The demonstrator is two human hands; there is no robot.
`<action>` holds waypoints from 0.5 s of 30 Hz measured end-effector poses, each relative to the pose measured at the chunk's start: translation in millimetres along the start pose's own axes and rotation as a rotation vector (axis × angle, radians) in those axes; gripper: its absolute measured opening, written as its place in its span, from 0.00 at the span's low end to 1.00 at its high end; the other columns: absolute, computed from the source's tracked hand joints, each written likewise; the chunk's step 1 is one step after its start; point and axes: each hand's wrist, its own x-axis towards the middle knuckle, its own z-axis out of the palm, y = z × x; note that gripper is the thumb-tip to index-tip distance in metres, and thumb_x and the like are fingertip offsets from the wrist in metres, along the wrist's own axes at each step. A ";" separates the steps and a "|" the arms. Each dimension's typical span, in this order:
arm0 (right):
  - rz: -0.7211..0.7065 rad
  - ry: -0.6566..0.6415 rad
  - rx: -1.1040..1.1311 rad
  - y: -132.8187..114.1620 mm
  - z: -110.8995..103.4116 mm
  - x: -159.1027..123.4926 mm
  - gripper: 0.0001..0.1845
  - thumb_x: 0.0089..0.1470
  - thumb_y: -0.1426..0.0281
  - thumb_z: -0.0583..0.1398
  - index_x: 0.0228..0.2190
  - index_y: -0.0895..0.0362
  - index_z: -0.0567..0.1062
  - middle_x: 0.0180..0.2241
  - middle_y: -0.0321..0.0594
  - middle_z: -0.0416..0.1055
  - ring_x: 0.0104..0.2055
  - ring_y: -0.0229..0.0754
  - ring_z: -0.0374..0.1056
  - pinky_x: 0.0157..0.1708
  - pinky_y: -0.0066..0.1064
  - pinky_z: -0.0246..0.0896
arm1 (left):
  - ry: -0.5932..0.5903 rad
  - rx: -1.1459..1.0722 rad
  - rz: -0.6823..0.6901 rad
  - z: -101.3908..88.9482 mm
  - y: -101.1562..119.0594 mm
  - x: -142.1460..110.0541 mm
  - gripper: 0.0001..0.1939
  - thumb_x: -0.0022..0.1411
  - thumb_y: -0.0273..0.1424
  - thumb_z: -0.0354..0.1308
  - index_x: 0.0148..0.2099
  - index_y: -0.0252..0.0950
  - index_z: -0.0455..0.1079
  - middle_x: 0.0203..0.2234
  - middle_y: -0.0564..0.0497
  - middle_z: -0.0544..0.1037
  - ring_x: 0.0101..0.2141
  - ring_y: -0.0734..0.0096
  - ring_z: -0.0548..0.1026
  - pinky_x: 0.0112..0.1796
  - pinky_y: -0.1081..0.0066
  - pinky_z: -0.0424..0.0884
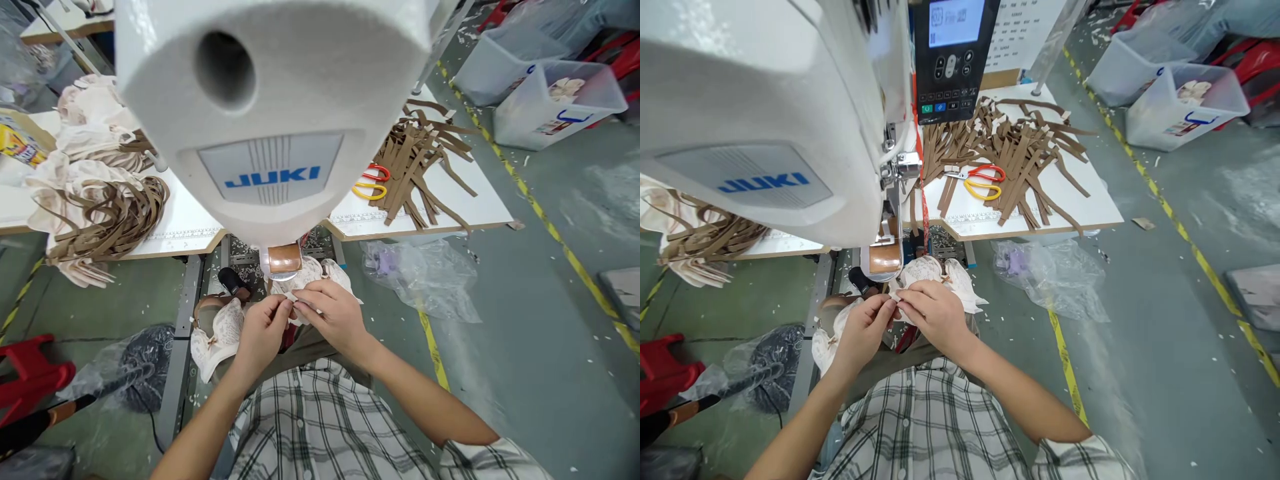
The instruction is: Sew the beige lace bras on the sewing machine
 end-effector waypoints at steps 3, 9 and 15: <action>-0.044 0.035 0.041 0.8 4.8 -3.9 0.07 0.61 0.72 0.59 0.36 0.55 0.79 0.33 0.39 0.78 0.36 0.39 0.72 0.37 0.31 0.67 | 0.011 -0.010 0.013 3.3 -3.6 2.9 0.19 0.70 0.42 0.46 0.32 0.37 0.69 0.25 0.52 0.75 0.28 0.70 0.71 0.33 0.72 0.64; -0.161 -0.173 -0.078 49.2 -3.5 19.3 0.12 0.64 0.66 0.55 0.38 0.51 0.80 0.36 0.37 0.79 0.38 0.38 0.74 0.37 0.29 0.68 | -0.002 -0.153 -0.088 2.5 -21.4 22.3 0.23 0.62 0.51 0.55 0.27 0.36 0.64 0.18 0.58 0.63 0.22 0.76 0.60 0.27 0.73 0.57; 0.349 -0.276 -0.725 150.2 -80.8 152.7 0.25 0.62 0.76 0.49 0.59 0.63 0.67 0.55 0.56 0.71 0.56 0.50 0.67 0.53 0.38 0.63 | -0.064 -0.474 -0.175 -4.0 -15.5 20.6 0.23 0.57 0.51 0.62 0.32 0.34 0.70 0.22 0.56 0.67 0.21 0.80 0.58 0.25 0.76 0.54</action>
